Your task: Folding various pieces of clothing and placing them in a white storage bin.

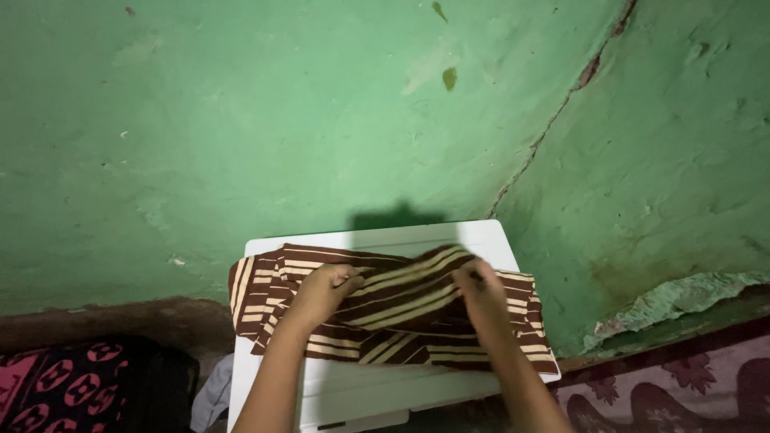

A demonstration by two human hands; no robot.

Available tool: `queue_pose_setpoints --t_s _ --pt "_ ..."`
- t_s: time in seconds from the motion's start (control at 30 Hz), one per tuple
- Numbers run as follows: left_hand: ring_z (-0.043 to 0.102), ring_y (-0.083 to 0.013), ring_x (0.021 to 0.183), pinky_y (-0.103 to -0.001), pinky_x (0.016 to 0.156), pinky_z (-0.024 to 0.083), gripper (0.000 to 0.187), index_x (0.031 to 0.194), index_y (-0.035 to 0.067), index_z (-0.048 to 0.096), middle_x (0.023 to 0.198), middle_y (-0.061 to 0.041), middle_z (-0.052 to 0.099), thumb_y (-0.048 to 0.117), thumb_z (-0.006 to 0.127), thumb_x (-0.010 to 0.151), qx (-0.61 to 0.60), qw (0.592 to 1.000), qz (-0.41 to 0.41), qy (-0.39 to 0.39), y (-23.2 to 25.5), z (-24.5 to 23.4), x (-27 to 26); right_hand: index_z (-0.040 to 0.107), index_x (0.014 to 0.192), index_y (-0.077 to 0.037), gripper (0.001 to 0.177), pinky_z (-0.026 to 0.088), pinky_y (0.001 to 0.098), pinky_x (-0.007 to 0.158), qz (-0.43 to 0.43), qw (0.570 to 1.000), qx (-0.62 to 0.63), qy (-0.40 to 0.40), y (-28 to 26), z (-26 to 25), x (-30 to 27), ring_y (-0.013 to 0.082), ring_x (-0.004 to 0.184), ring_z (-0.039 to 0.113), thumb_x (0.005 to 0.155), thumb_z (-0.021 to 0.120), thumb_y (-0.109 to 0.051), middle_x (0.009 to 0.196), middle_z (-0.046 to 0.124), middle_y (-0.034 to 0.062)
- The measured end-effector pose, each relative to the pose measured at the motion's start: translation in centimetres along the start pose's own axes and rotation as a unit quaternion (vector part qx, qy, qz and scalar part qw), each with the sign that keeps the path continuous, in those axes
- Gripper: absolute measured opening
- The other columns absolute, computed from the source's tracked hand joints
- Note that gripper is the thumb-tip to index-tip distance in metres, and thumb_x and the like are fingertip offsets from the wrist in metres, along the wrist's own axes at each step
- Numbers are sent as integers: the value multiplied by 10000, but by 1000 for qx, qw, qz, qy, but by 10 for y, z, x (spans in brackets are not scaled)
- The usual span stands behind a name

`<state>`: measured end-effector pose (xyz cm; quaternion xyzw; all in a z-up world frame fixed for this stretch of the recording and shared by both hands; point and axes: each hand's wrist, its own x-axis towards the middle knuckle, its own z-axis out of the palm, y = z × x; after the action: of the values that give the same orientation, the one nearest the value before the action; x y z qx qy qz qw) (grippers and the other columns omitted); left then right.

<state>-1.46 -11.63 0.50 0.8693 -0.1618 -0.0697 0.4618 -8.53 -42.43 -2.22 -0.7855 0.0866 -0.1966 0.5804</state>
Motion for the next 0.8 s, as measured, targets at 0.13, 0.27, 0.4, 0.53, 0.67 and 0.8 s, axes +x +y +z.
queue_pose_setpoints --t_s 0.13,0.27,0.4,0.53,0.67,0.8 --pt "710 -275 892 -383 820 548 280 1020 143 788 941 -138 749 387 727 896 4 1000 -14 -3 4 0 0 585 941 -41 183 393 263 616 -30 993 117 2 5 -9 -15 114 709 458 1036 679 -167 804 517 0" --pt "713 -276 953 -396 837 548 271 1005 174 808 997 -101 753 388 775 843 50 998 23 29 11 3 -4 531 911 -59 222 433 254 652 -146 986 -21 73 -34 -9 -34 94 735 466 970 736 -117 813 492 -8" --pt "716 -219 1006 -378 927 514 252 1036 211 779 1061 3 772 394 768 864 144 987 40 65 31 4 -17 568 904 -50 274 490 300 586 -122 955 -241 121 -52 -21 -49 176 618 632 870 795 -201 729 642 53" --pt "650 -141 1196 -379 1044 459 237 1096 288 747 1229 111 726 406 730 891 216 973 30 75 25 10 -19 611 1094 -108 271 501 402 741 12 893 -435 114 -46 -39 -62 282 845 683 934 744 -281 913 713 89" --pt "360 -181 1462 -584 1190 182 365 1275 383 687 1482 107 549 376 665 910 256 955 142 38 23 4 -19 618 1191 -93 373 411 536 920 -47 863 -477 159 -30 -41 -70 339 1142 575 891 736 -281 1159 657 140" --pt "132 -147 1553 -641 1219 9 556 1531 477 453 1641 139 283 539 449 979 310 947 69 -56 36 -10 -25 579 1349 -93 481 415 574 1064 -143 907 -382 103 1 -34 -55 374 1235 523 933 699 -301 1316 607 171"
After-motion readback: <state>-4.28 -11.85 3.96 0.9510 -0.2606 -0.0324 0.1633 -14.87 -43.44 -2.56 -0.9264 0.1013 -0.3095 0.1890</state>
